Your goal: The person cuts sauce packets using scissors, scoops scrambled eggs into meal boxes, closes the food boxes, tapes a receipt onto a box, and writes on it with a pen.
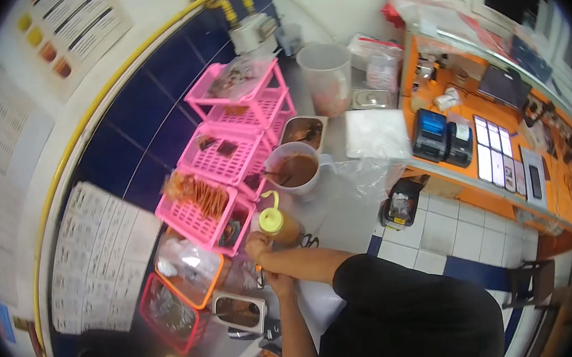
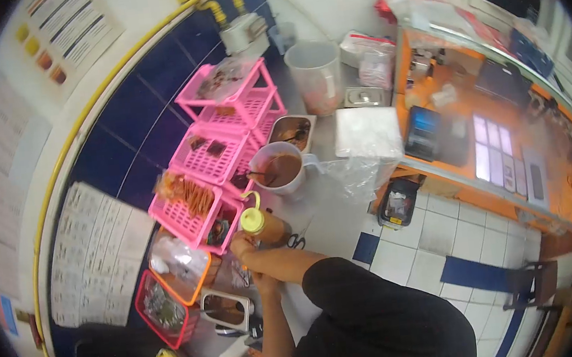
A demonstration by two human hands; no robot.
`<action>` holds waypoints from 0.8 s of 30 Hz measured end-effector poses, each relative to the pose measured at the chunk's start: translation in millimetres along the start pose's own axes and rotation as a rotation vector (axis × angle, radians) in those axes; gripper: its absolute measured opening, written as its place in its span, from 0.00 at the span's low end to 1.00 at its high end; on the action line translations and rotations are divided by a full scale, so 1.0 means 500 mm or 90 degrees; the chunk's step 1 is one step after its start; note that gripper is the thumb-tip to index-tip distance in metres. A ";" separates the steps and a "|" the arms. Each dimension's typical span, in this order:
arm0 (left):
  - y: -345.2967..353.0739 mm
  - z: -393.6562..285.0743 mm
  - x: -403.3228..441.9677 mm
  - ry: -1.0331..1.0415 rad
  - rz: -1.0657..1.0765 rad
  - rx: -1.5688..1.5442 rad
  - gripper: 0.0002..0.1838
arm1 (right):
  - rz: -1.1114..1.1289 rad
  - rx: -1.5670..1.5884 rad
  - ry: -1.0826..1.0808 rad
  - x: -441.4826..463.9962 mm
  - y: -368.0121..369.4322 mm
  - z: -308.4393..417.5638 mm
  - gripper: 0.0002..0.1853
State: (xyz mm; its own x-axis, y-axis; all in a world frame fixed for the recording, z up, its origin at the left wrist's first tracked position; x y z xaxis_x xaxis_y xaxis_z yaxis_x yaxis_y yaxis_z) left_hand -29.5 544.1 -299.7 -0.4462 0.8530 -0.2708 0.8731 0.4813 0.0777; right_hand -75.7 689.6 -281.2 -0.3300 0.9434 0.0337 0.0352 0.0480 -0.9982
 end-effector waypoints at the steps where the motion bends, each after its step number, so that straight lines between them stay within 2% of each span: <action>1: 0.000 -0.009 0.017 0.074 0.055 0.014 0.23 | 0.001 0.027 -0.087 -0.002 -0.017 -0.013 0.16; 4: -0.043 0.050 0.023 -0.066 -0.070 -0.015 0.35 | -0.005 0.036 -0.203 -0.014 -0.047 -0.034 0.16; 5: -0.057 0.078 0.017 -0.125 -0.077 -0.011 0.44 | -0.007 0.034 -0.218 -0.018 -0.050 -0.039 0.15; 8: -0.053 0.046 -0.036 -0.114 0.017 0.101 0.42 | -0.019 0.023 -0.249 -0.024 -0.051 -0.038 0.15; 10: -0.066 0.053 -0.071 -0.079 0.046 0.107 0.42 | -0.027 0.013 -0.256 -0.023 -0.049 -0.038 0.14; 13: -0.043 -0.001 -0.154 -0.113 0.058 0.105 0.39 | -0.036 -0.008 -0.260 -0.023 -0.045 -0.044 0.14; 17: -0.055 0.000 -0.217 -0.140 0.060 0.110 0.34 | -0.044 -0.006 -0.282 -0.027 -0.052 -0.027 0.13; 20: -0.059 -0.005 -0.246 -0.166 0.101 0.127 0.31 | -0.047 0.041 -0.261 -0.028 -0.065 -0.035 0.12; 23: -0.077 0.003 -0.266 -0.181 0.117 0.128 0.27 | 0.018 0.169 -0.277 -0.031 -0.066 -0.035 0.12; 24: -0.080 -0.005 -0.271 -0.174 0.119 0.143 0.25 | -0.005 0.206 -0.248 -0.033 -0.071 -0.038 0.11</action>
State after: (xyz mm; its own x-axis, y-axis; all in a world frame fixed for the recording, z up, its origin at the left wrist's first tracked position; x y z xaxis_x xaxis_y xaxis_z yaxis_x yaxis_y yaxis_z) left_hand -4.6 409.6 -263.9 -0.2326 0.8225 -0.5190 0.9692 0.2405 -0.0532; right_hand -53.6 678.6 -245.6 -0.6586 0.7480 0.0818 -0.2429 -0.1084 -0.9640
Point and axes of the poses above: each hand's wrist, its own x-axis towards the middle knuckle, its own y-axis out of the palm, z = x × y, the point moved 8 cm from there along x, towards the middle knuckle, and after that the axes turned 12 degrees about x, right-handed, at the moved point
